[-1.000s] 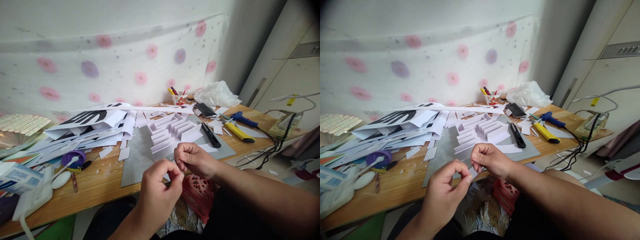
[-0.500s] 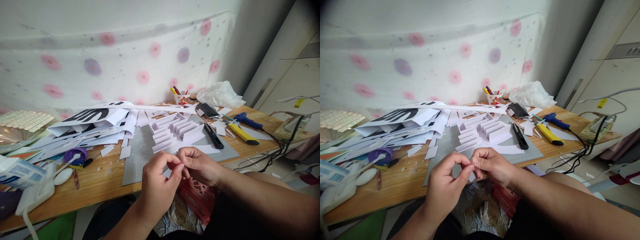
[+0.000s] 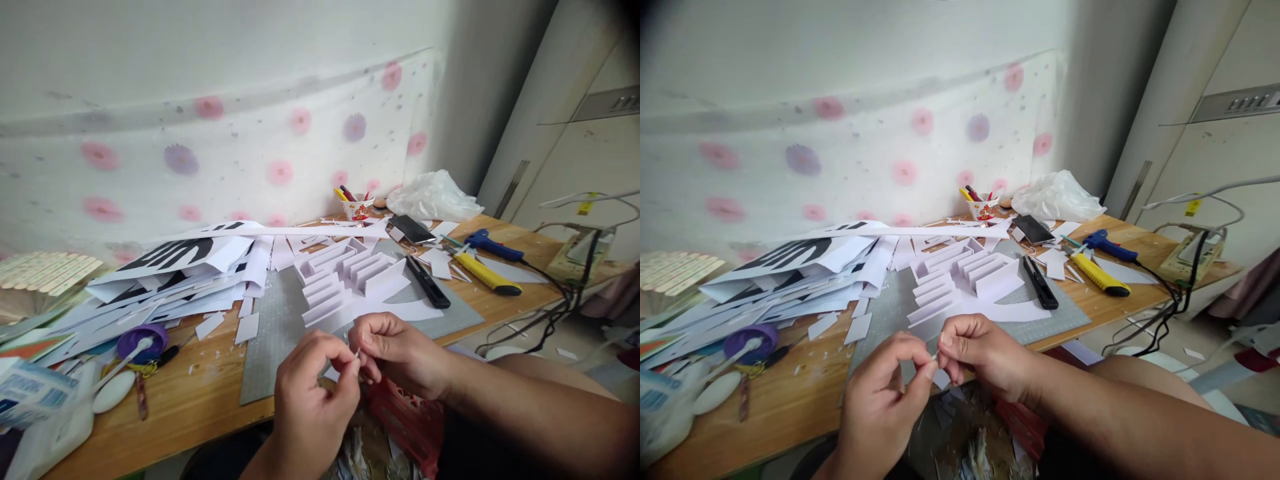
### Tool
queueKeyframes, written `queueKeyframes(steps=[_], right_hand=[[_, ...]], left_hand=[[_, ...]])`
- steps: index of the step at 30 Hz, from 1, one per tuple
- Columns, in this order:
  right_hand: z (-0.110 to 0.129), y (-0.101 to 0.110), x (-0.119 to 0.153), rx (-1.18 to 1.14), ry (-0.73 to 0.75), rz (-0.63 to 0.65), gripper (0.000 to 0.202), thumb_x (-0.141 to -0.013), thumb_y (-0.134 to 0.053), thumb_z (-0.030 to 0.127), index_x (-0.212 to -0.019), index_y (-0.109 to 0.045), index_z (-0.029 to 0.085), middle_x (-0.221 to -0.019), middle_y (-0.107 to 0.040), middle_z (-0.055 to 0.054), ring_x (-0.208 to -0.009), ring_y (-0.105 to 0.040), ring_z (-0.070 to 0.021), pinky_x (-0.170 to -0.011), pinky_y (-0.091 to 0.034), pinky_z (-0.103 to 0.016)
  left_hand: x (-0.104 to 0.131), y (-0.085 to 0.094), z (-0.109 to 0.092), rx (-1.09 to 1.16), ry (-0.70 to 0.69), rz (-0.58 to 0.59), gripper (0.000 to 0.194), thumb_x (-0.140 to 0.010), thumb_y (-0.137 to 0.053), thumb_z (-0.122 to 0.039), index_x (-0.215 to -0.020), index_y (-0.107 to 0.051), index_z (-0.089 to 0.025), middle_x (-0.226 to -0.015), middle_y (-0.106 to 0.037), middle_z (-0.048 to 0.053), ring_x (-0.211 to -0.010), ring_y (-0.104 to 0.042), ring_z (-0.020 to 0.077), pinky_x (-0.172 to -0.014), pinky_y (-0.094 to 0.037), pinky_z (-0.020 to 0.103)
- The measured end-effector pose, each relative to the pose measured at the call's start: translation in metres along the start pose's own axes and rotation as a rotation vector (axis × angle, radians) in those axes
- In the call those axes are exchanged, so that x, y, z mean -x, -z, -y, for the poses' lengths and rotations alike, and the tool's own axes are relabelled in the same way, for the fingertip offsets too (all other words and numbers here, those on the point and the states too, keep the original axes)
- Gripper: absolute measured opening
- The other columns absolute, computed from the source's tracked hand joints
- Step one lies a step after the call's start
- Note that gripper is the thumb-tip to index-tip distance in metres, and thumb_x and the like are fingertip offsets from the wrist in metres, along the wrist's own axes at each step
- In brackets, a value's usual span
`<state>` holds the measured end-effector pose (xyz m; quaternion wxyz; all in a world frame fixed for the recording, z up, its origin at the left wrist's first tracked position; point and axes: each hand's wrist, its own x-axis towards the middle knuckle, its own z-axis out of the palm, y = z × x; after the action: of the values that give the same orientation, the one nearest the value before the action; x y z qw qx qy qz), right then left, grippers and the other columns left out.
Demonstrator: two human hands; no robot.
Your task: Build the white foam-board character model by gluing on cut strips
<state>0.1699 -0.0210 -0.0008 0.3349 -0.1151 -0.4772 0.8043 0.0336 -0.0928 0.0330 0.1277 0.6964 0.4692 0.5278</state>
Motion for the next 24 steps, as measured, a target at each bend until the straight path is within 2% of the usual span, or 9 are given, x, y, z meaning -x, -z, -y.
queueKeyframes(steps=[5,9,11,14,18,24], right_hand=[[0.006,0.002,0.002,-0.017,0.014,-0.01,0.032,-0.083,-0.062,0.04,-0.066,-0.059,0.013,-0.049,-0.053,0.003,-0.044,-0.046,-0.0068,-0.047,-0.036,-0.02],[0.015,0.0,0.007,0.161,0.071,-0.023,0.018,-0.083,-0.064,0.033,-0.081,-0.063,0.014,-0.064,-0.056,0.002,-0.052,-0.049,-0.0059,-0.05,-0.038,-0.019],[0.019,-0.003,0.008,0.334,0.176,-0.029,0.012,-0.083,-0.063,0.027,-0.091,-0.065,0.017,-0.073,-0.057,0.002,-0.059,-0.051,-0.0066,-0.055,-0.042,-0.02],[0.025,-0.006,0.009,0.594,0.359,-0.005,0.017,-0.085,-0.06,0.018,-0.099,-0.068,0.022,-0.083,-0.06,-0.001,-0.074,-0.056,-0.0102,-0.068,-0.046,-0.024],[0.027,-0.008,0.007,0.703,0.45,0.037,0.023,-0.083,-0.061,0.013,-0.101,-0.069,0.025,-0.082,-0.061,-0.002,-0.079,-0.059,-0.0122,-0.072,-0.047,-0.026],[0.026,-0.005,0.008,0.857,0.55,-0.009,0.01,-0.083,-0.062,0.015,-0.088,-0.069,0.021,-0.079,-0.061,-0.004,-0.076,-0.057,-0.0138,-0.068,-0.047,-0.027]], left_hand=[[0.005,0.005,0.004,0.064,0.02,0.017,0.015,-0.078,-0.055,-0.006,-0.072,-0.054,-0.02,-0.069,-0.056,-0.003,-0.068,-0.054,0.0106,-0.064,-0.043,0.021],[0.01,0.003,0.01,0.328,0.299,0.037,0.008,-0.084,-0.056,-0.016,-0.077,-0.058,-0.02,-0.071,-0.056,-0.003,-0.068,-0.053,0.0095,-0.064,-0.042,0.02],[0.012,0.0,0.014,0.527,0.443,0.027,0.008,-0.085,-0.058,-0.023,-0.078,-0.058,-0.02,-0.069,-0.056,-0.003,-0.067,-0.052,0.0093,-0.063,-0.042,0.02],[0.011,-0.004,0.015,0.733,0.557,-0.005,0.01,-0.083,-0.062,-0.026,-0.078,-0.059,-0.018,-0.066,-0.055,-0.003,-0.065,-0.05,0.0084,-0.063,-0.041,0.019],[0.008,-0.006,0.009,0.85,0.598,0.0,0.008,-0.081,-0.064,-0.024,-0.08,-0.062,-0.017,-0.068,-0.057,-0.002,-0.067,-0.051,0.0082,-0.066,-0.042,0.019],[0.008,-0.007,0.005,0.814,0.635,0.006,0.009,-0.08,-0.062,-0.024,-0.079,-0.063,-0.015,-0.069,-0.057,0.0,-0.067,-0.051,0.0104,-0.066,-0.042,0.022]])
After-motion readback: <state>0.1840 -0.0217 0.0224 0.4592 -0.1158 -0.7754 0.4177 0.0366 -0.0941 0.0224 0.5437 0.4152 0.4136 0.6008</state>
